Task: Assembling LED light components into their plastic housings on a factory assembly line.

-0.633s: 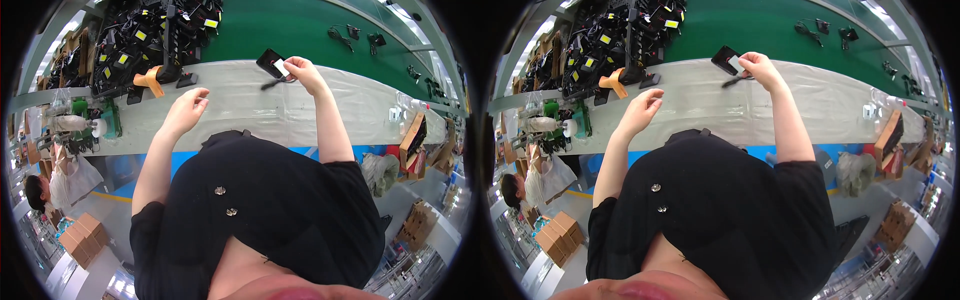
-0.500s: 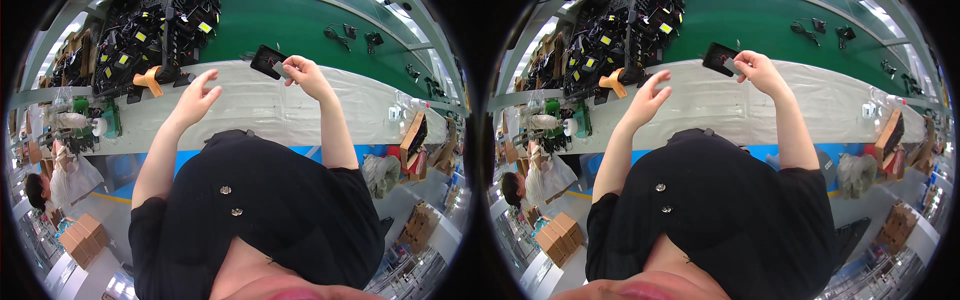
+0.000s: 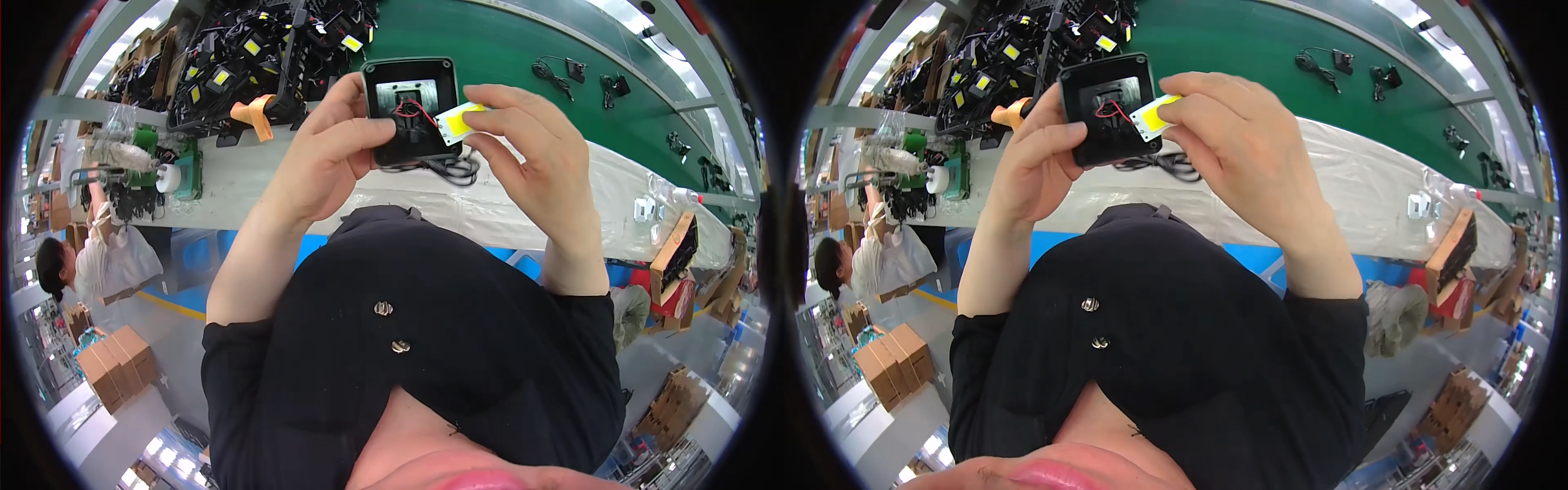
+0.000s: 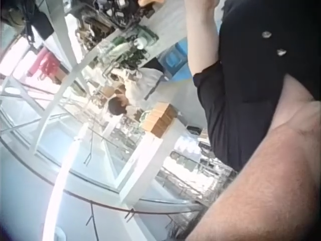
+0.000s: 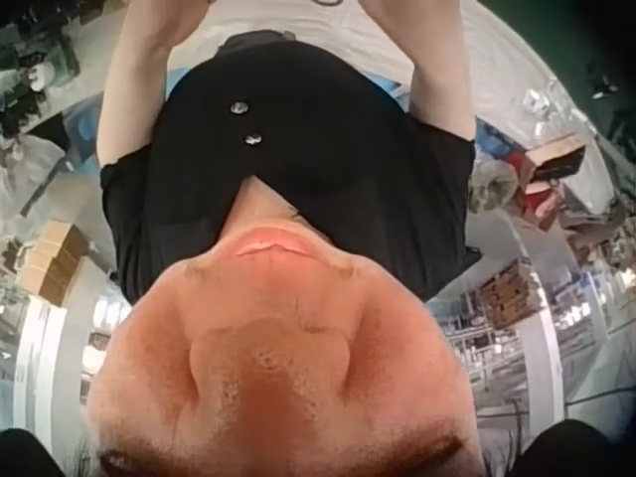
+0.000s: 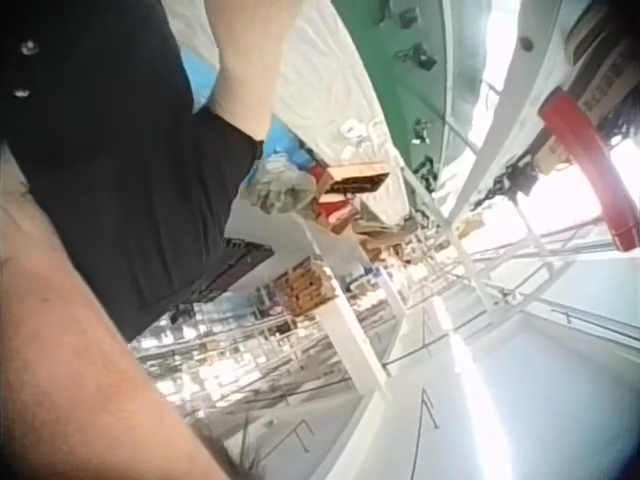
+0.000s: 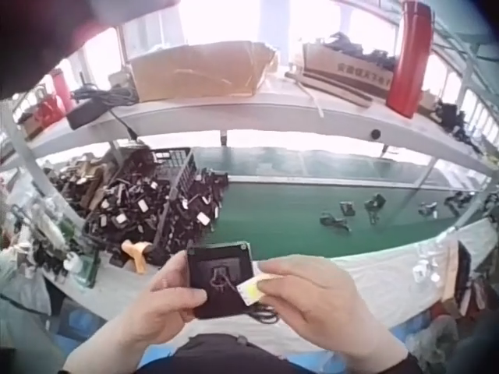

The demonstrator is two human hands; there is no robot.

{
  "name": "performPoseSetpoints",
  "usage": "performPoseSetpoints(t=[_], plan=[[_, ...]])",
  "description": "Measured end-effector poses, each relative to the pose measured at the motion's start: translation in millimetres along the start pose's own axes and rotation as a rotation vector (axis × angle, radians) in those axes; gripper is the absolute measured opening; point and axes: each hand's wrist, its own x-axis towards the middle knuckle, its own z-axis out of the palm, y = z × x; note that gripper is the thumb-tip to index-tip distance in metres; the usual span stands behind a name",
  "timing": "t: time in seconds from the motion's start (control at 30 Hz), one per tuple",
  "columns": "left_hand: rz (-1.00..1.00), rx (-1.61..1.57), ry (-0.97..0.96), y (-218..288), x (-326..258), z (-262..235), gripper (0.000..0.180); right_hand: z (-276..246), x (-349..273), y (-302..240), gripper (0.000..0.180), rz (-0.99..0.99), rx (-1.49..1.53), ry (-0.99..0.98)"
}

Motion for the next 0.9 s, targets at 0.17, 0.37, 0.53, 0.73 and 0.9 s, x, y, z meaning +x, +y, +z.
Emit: performPoseSetpoints(t=[0.17,0.37,0.53,0.73,0.9], plan=[[0.128,0.148,0.115,3.5,-15.1,5.4,0.05,-6.4,9.8,-10.5,0.024,-0.097,-0.011,0.003],[0.237,0.058,0.328,1.7,-19.4,21.9,0.037,-2.9,21.2,-29.2,0.026,-0.167,0.061,0.063],[0.4,0.173,0.378,-4.7,-20.9,24.5,0.026,8.0,20.9,-27.3,0.028,-0.245,0.088,0.124],[0.313,0.127,0.423,-8.0,-17.9,28.3,0.028,13.6,22.2,-27.7,0.022,-0.303,0.04,0.194],[0.283,-0.021,0.334,2.8,-16.3,26.6,0.031,6.1,20.4,-28.1,0.02,-0.345,-0.03,0.116]])
